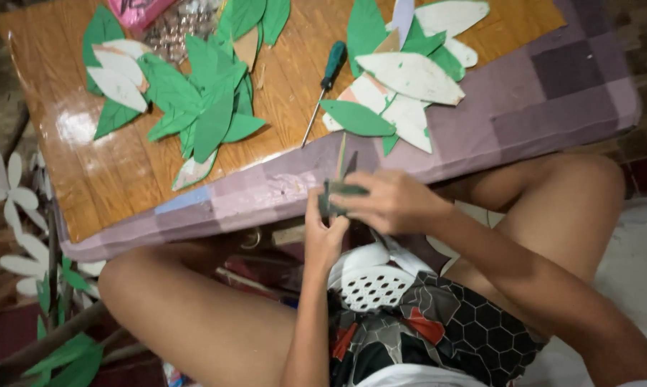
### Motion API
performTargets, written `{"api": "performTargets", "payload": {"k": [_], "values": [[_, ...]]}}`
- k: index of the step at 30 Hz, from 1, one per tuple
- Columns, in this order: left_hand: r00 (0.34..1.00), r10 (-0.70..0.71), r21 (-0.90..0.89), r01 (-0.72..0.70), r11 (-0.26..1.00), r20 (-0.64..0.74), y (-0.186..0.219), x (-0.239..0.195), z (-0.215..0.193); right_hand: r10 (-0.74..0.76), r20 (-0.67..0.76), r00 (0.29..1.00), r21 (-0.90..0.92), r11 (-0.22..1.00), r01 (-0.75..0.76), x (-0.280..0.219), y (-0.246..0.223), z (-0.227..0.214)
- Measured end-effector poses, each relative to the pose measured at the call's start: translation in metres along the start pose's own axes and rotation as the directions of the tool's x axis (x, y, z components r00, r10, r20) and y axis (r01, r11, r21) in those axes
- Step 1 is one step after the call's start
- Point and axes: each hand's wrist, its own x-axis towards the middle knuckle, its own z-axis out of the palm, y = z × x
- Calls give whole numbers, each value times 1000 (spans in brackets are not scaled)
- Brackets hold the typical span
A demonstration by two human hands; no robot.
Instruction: Sanding the edges of leaf-shaped foam components to smooth them for assembly.
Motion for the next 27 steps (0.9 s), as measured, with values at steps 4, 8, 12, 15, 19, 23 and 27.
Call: {"api": "performTargets", "payload": {"k": [4,8,12,15,19,23,27], "values": [[1000,2,-29,-1,1000,19,28,-5,4,5,5,1000,-52,999,-5,17,13,-10],[996,40,-43,-36,998,85,27,-3,3,190,-83,978,-10,981,-192,18,40,-25],[980,139,-50,-133,990,141,27,-7,0,284,-63,957,112,955,-276,16,33,-38],[991,-136,109,134,985,9,67,-19,6,352,-66,934,222,918,-330,10,27,-31],[960,-274,177,279,944,-55,67,-13,13,350,-31,936,198,920,-337,15,19,-27],[948,-319,110,318,942,-6,53,-3,6,330,8,944,165,930,-327,17,22,-29],[946,-322,-115,317,941,-25,-4,12,-11,100,-4,995,114,988,-99,6,8,-5]]}}
